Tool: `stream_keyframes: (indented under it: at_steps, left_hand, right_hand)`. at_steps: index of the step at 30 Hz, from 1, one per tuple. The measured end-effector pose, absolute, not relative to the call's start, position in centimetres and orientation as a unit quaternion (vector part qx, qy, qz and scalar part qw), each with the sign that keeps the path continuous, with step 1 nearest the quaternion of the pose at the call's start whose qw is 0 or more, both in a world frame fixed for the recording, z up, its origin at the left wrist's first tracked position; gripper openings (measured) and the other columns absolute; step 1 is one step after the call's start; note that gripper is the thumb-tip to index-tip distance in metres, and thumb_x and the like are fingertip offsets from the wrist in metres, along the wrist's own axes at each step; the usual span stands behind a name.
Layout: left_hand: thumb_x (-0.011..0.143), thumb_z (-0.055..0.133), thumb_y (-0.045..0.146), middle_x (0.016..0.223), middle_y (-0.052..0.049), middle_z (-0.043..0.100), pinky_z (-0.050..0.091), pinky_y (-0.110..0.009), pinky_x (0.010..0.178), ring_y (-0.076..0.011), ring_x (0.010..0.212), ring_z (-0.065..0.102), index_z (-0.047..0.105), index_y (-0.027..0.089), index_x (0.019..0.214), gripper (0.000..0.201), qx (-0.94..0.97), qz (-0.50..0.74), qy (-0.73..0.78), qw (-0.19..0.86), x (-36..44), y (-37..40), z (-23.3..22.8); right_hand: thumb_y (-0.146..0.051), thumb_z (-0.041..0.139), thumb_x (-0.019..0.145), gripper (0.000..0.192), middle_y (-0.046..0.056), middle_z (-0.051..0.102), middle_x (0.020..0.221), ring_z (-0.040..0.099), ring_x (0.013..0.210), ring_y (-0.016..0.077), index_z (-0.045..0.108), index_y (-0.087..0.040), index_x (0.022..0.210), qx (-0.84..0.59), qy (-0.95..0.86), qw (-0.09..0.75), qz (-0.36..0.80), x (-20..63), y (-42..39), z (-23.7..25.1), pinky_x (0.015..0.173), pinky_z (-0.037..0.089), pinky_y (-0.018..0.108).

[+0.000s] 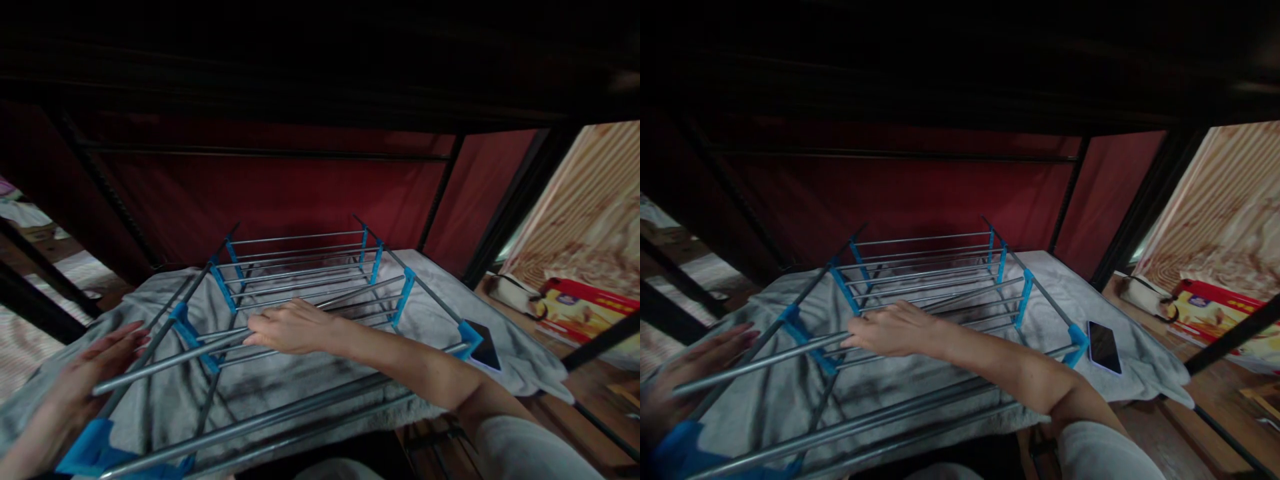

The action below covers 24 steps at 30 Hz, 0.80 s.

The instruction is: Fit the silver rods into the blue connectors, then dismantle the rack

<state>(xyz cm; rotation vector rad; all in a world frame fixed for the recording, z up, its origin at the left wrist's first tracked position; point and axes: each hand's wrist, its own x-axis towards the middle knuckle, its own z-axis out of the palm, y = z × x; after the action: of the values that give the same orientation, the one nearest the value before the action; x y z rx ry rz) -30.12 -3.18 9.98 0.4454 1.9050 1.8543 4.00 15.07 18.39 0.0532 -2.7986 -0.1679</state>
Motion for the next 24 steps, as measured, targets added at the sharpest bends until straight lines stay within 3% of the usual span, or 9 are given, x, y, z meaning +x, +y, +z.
stream_keyframes:
  at_steps: [3,9,24]
  left_hand:
    - [0.062,0.074,0.012,0.096,0.002,0.076,0.06,-0.015,0.065,-0.0117,0.081,0.07,0.076,0.027,0.098,0.039,0.156,0.695,0.661,0.236,-29.5,-2.8,12.5]
    - [0.073,0.063,0.004,0.093,-0.001,0.076,0.061,-0.016,0.066,-0.0115,0.08,0.071,0.076,0.02,0.098,0.032,0.144,0.711,0.637,0.259,-27.4,-1.6,15.0]
    - [0.078,0.059,0.006,0.094,0.001,0.079,0.062,-0.019,0.065,-0.0133,0.079,0.072,0.076,0.027,0.104,0.038,0.112,0.683,0.65,0.314,-25.1,-1.0,15.1]
  right_hand:
    - [-0.049,0.026,0.106,0.044,0.007,0.073,0.098,0.068,0.078,0.0182,0.055,-0.017,0.11,0.021,-0.986,0.157,-0.054,3.6,14.8,17.9,0.057,0.041,0.029]
    - [-0.045,0.031,0.107,0.037,0.007,0.074,0.097,0.069,0.077,0.0195,0.054,-0.016,0.112,0.028,-0.991,0.129,-0.028,3.1,14.9,16.9,0.061,0.048,0.031]
    - [-0.045,0.03,0.106,0.038,0.008,0.072,0.096,0.071,0.082,0.0215,0.054,-0.017,0.111,-0.001,-0.992,0.119,-0.031,2.4,15.1,16.1,0.068,0.056,0.035]
